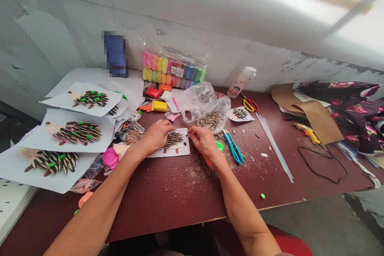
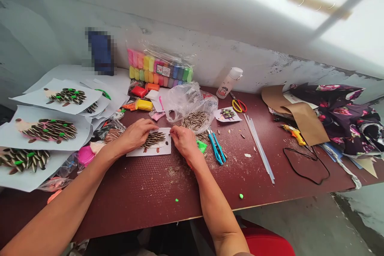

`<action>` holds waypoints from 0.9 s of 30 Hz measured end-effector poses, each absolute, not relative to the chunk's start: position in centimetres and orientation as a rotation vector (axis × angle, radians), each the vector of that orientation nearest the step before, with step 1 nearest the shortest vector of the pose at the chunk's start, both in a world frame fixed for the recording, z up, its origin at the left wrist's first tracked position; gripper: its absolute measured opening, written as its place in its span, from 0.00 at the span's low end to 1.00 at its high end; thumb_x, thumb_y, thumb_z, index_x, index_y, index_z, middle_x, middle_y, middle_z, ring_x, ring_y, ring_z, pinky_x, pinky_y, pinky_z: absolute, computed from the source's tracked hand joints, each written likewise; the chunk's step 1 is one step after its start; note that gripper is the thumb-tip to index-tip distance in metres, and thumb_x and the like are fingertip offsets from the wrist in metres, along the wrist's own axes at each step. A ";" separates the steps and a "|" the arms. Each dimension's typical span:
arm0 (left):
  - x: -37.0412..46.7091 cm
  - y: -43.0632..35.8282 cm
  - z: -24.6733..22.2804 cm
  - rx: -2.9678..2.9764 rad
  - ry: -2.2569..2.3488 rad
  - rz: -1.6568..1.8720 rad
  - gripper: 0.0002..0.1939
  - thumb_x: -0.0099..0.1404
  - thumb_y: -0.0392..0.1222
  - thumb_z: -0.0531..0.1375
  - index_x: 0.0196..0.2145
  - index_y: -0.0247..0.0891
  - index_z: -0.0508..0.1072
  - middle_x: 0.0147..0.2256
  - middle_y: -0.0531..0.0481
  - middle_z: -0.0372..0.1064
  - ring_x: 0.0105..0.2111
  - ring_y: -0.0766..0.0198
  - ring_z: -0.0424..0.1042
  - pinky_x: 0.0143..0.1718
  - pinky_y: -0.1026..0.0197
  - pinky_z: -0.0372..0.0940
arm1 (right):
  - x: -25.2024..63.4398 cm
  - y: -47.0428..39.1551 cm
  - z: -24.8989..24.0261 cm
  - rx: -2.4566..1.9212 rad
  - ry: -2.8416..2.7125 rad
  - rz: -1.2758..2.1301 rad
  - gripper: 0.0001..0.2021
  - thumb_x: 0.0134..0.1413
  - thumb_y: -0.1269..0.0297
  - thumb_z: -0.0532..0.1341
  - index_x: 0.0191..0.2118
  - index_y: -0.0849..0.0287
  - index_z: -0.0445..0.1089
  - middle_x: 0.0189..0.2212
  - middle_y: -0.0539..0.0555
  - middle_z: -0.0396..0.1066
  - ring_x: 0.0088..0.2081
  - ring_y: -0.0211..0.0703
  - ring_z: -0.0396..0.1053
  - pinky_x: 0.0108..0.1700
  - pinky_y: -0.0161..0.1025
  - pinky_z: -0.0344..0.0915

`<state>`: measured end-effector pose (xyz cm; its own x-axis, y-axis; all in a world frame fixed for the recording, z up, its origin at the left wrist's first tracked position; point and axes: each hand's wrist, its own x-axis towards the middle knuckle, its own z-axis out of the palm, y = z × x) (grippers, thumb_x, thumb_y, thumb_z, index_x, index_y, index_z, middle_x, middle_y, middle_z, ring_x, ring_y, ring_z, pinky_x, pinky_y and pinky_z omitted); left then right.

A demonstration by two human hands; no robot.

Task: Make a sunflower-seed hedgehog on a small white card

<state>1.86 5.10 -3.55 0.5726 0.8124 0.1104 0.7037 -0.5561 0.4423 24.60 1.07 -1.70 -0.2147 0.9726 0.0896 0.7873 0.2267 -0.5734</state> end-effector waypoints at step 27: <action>1.8 4.9 -3.5 2.450 1.226 0.475 0.22 0.68 0.30 0.50 0.49 0.38 0.81 0.45 0.42 0.75 0.44 0.54 0.70 0.50 0.52 0.69 | 24.2 0.7 -1.5 -1.583 -2.086 0.569 0.09 0.62 0.74 0.63 0.40 0.55 0.80 0.38 0.53 0.80 0.39 0.43 0.75 0.43 0.36 0.64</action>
